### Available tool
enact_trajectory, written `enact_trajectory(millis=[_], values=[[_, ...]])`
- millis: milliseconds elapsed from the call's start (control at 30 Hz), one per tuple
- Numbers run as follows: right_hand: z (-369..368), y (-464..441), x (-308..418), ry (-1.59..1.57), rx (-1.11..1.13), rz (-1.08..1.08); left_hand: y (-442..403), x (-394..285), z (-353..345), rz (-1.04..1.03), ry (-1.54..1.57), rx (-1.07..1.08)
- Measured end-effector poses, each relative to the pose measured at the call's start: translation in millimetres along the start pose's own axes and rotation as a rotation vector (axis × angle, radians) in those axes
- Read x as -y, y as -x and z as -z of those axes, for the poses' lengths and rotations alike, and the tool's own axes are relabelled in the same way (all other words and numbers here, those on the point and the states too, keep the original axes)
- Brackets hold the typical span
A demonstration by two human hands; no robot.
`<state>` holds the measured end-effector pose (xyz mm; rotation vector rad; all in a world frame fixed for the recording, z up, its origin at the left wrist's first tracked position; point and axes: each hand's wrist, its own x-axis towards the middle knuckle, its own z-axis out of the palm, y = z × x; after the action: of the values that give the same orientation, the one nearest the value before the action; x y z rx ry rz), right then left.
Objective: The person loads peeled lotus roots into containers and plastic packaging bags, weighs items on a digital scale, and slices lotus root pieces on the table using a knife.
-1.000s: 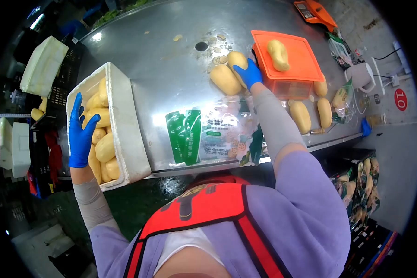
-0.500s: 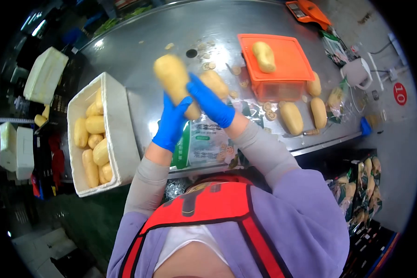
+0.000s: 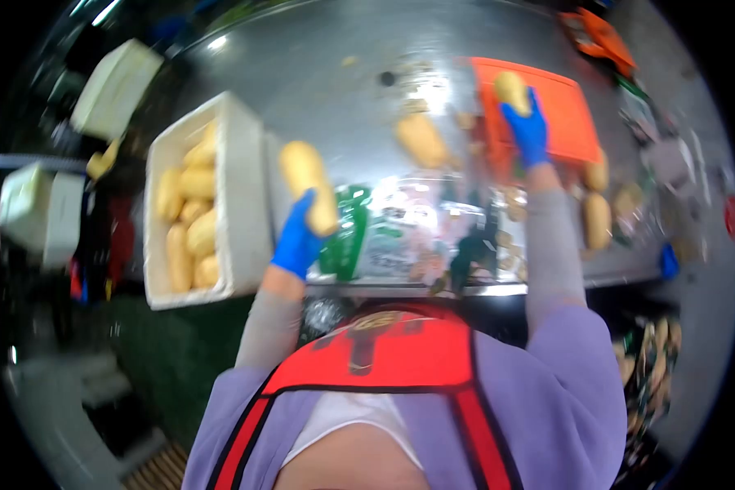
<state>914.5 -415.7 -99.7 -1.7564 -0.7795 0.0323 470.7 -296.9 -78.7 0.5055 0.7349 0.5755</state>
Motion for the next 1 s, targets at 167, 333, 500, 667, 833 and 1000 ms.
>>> enact_trajectory(millis=[167,333,500,667,833,1000], values=[[-77,58,175,-0.575,0.527,-0.172,15,10,7,0.035,-0.027,-0.100],[-204,149,293,-0.682,1.186,0.224,17,25,16,-0.033,-0.056,-0.040],[-300,252,350,-0.211,1.247,0.787,2,54,64,-0.077,-0.009,0.381],[-325,287,346,-0.086,1.178,0.922,71,-8,9,-0.051,-0.092,-0.002],[-252,235,311,-0.518,0.803,0.740,21,22,52,-0.086,-0.056,0.056],[-163,206,217,-0.392,0.526,0.056,12,8,18,-0.164,-0.074,0.112]])
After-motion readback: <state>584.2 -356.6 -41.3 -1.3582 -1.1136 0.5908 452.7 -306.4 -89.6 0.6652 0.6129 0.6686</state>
